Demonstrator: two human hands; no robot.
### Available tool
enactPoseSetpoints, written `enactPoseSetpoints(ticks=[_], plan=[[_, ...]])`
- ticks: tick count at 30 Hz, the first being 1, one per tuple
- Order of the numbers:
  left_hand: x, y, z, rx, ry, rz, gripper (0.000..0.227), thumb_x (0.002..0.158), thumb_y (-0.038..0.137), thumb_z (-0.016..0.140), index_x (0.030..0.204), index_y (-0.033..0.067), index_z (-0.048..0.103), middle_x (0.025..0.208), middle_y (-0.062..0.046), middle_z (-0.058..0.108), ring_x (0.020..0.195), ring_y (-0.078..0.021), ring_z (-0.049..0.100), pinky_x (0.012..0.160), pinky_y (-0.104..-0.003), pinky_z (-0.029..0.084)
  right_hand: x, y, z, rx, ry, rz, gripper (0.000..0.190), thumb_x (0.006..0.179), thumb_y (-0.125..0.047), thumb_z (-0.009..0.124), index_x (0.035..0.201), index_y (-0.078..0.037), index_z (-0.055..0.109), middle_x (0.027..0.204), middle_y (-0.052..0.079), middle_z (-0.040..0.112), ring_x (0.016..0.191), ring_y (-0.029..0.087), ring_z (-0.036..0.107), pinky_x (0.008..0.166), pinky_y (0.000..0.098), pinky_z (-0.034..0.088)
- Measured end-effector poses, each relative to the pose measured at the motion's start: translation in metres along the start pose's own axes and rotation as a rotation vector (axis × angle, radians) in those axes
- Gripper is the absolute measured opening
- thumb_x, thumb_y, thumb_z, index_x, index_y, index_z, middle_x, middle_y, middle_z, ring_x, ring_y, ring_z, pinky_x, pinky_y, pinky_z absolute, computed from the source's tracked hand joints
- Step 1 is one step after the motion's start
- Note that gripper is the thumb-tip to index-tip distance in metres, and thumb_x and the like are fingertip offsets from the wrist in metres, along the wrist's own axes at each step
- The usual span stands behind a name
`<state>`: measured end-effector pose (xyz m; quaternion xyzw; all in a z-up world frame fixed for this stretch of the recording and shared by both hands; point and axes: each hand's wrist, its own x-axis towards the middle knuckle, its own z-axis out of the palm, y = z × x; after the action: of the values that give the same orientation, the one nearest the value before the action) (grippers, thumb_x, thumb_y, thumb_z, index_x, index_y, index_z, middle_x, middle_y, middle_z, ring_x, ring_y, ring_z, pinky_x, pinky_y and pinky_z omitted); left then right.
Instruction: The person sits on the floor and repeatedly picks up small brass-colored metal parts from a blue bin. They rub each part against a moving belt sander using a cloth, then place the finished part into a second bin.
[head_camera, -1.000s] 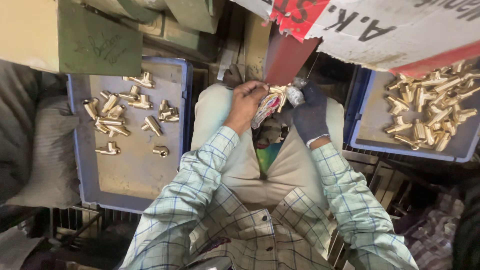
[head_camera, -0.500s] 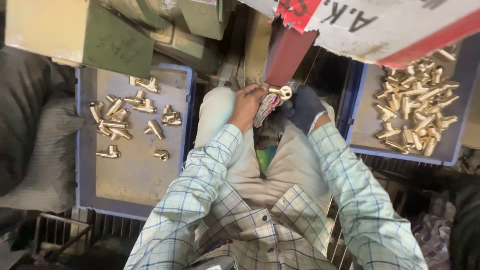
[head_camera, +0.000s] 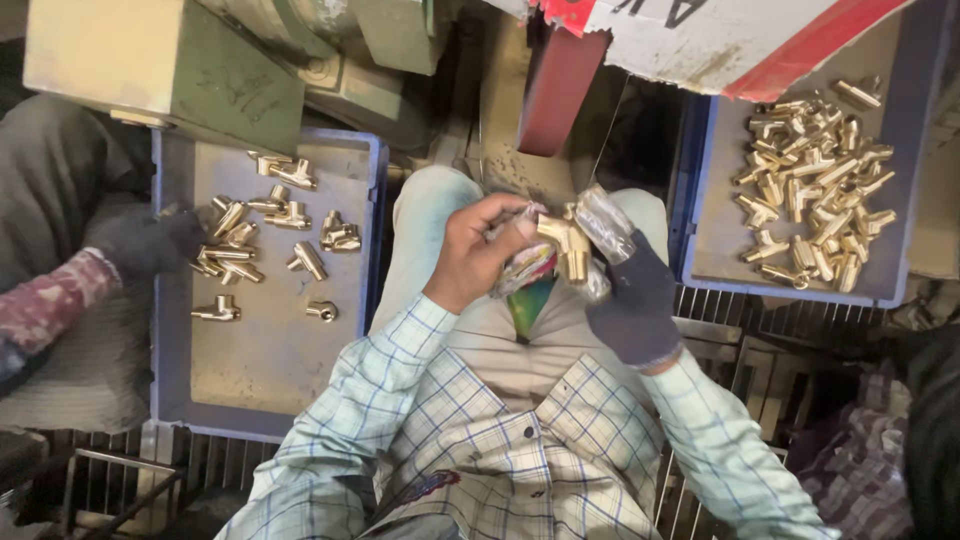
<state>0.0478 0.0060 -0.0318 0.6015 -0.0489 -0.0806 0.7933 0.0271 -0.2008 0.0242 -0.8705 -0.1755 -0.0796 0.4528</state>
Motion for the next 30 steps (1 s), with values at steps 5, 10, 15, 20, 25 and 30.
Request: enactPoseSetpoints(ticks=[5, 10, 15, 20, 25, 30], plan=[[0.035, -0.051, -0.016, 0.015, 0.014, -0.099, 0.021, 0.107, 0.017, 0.060, 0.104, -0.0030, 0.065, 0.094, -0.005, 0.067, 0.086, -0.0086, 0.061, 0.078, -0.027, 0.053, 0.007, 0.050, 0.029, -0.029, 0.044, 0.015, 0.044, 0.100, -0.005, 0.062, 0.144, -0.006, 0.059, 0.145, 0.015, 0.063, 0.135, 0.030, 0.063, 0.113, 0.0372, 0.051], [0.072, -0.111, -0.033, -0.131, 0.124, -0.240, 0.014, 0.100, 0.011, 0.063, 0.097, -0.0024, 0.068, 0.087, -0.004, 0.066, 0.076, -0.0099, 0.060, 0.069, -0.027, 0.051, 0.030, 0.094, 0.058, 0.066, 0.004, 0.120, 0.042, 0.101, -0.007, 0.065, 0.143, -0.004, 0.059, 0.142, 0.019, 0.064, 0.133, 0.033, 0.063, 0.111, 0.0402, 0.049], [0.078, -0.128, -0.029, -0.172, 0.243, -0.304, 0.013, 0.096, 0.010, 0.065, 0.095, -0.0025, 0.070, 0.083, -0.004, 0.069, 0.073, -0.0096, 0.062, 0.066, -0.027, 0.052, 0.035, 0.115, 0.073, -0.060, -0.003, 0.237, 0.035, 0.099, -0.012, 0.071, 0.132, -0.005, 0.063, 0.126, 0.017, 0.070, 0.116, 0.035, 0.069, 0.097, 0.0400, 0.055], [0.078, -0.122, -0.026, 0.094, 0.272, -0.203, 0.017, 0.097, 0.011, 0.065, 0.095, -0.0041, 0.072, 0.084, -0.002, 0.071, 0.077, -0.0066, 0.061, 0.070, -0.025, 0.052, 0.046, 0.114, 0.070, 0.064, -0.047, 0.338, 0.052, 0.075, -0.009, 0.081, 0.123, -0.004, 0.064, 0.113, 0.016, 0.073, 0.104, 0.030, 0.072, 0.088, 0.0372, 0.056], [0.080, -0.121, -0.028, 0.114, 0.256, -0.254, 0.017, 0.096, 0.011, 0.066, 0.096, -0.0038, 0.073, 0.083, -0.002, 0.072, 0.076, -0.0064, 0.060, 0.070, -0.024, 0.051, 0.050, 0.113, 0.073, 0.120, -0.033, 0.393, 0.038, 0.082, -0.012, 0.082, 0.115, -0.004, 0.065, 0.099, 0.014, 0.075, 0.090, 0.021, 0.074, 0.080, 0.0335, 0.057], [0.083, -0.124, -0.030, -0.182, 0.261, -0.347, 0.013, 0.093, 0.006, 0.066, 0.094, -0.0049, 0.073, 0.086, -0.006, 0.073, 0.076, -0.0103, 0.065, 0.070, -0.026, 0.053, 0.048, 0.121, 0.081, 0.155, 0.063, 0.406, 0.024, 0.100, -0.006, 0.066, 0.123, 0.001, 0.063, 0.098, 0.014, 0.071, 0.083, 0.023, 0.068, 0.075, 0.0348, 0.054]])
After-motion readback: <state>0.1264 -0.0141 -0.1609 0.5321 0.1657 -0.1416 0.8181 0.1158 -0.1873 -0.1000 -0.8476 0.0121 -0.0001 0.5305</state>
